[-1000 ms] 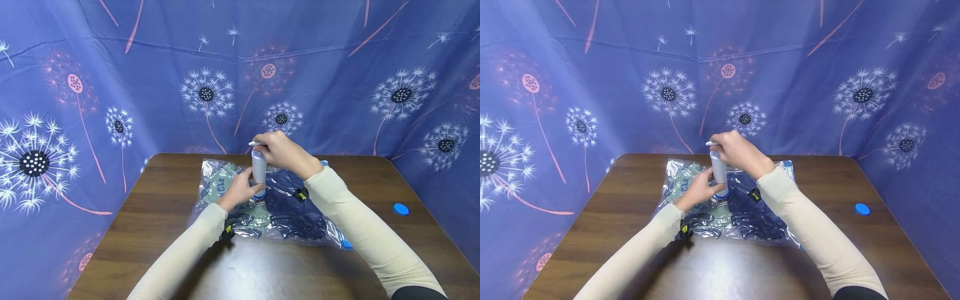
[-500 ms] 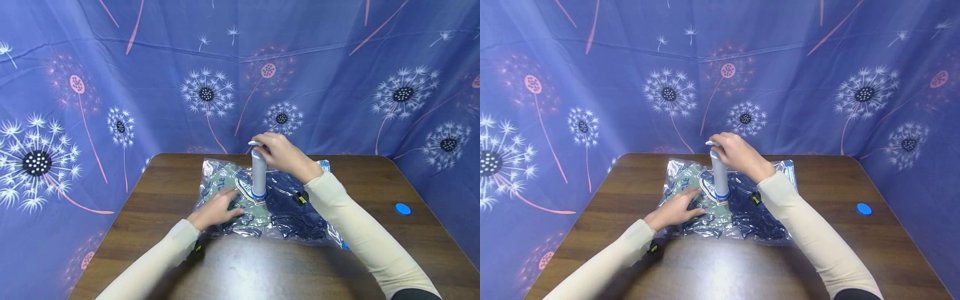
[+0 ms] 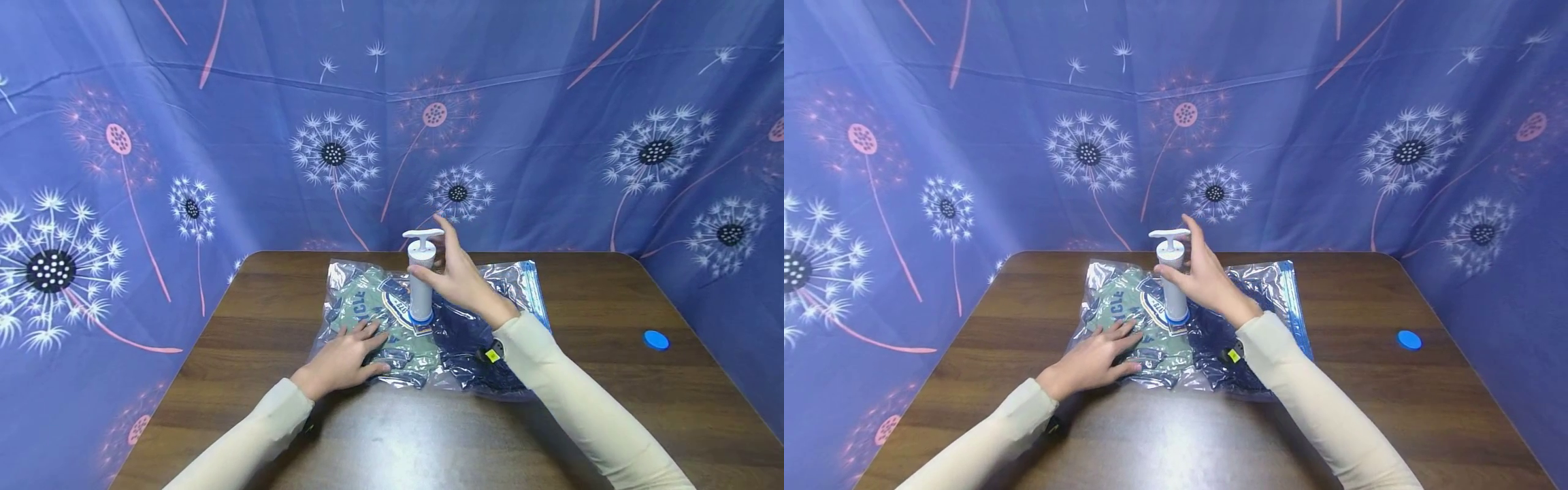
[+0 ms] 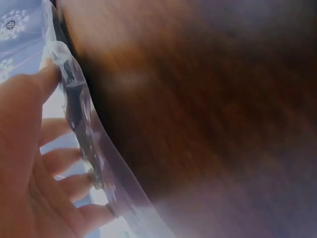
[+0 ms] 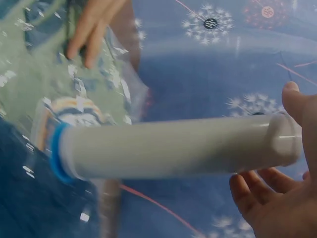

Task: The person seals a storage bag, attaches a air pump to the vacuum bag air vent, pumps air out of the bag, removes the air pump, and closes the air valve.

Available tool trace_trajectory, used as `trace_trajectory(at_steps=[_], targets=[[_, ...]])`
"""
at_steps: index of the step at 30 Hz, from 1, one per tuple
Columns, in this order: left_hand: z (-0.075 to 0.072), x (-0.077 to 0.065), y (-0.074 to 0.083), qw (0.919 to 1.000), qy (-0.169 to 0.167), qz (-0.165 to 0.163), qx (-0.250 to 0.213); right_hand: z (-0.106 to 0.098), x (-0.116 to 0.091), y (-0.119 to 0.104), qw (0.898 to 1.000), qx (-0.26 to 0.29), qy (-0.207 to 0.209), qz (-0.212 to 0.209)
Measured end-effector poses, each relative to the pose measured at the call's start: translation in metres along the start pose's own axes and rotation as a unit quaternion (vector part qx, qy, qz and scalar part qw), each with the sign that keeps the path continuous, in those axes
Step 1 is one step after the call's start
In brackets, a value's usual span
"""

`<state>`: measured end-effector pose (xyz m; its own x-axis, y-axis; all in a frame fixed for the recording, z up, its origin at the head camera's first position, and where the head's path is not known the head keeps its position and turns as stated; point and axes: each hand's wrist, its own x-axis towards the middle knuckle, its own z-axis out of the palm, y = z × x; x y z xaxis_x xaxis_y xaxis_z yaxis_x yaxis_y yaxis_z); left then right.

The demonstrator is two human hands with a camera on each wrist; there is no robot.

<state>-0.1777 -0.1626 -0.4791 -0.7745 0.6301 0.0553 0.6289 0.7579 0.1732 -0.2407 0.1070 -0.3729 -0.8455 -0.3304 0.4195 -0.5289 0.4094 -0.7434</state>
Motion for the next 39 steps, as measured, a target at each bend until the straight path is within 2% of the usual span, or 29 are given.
trace_trajectory(at_steps=[5,9,13,18,25,39], targets=[[-0.003,0.001,0.0,1.0,-0.008,0.001,-0.005,0.015,-0.008,0.01,0.999,0.01,0.014,0.037],[-0.004,0.003,0.001,0.9999,-0.009,0.002,-0.01,0.022,-0.011,0.016,0.997,0.017,0.048,0.056],[-0.004,0.005,0.001,0.9999,-0.012,0.002,-0.012,0.024,-0.011,0.019,0.996,0.014,0.074,0.05],[-0.007,0.007,0.001,0.9999,-0.01,0.001,-0.014,0.024,-0.01,0.022,0.996,0.014,0.086,0.032],[-0.007,0.007,0.002,0.9995,-0.02,-0.001,-0.025,0.02,-0.01,0.024,0.996,0.024,0.071,0.038],[-0.006,0.008,0.003,0.9995,-0.012,-0.002,-0.028,0.014,-0.004,0.024,0.997,0.035,0.021,0.059]])
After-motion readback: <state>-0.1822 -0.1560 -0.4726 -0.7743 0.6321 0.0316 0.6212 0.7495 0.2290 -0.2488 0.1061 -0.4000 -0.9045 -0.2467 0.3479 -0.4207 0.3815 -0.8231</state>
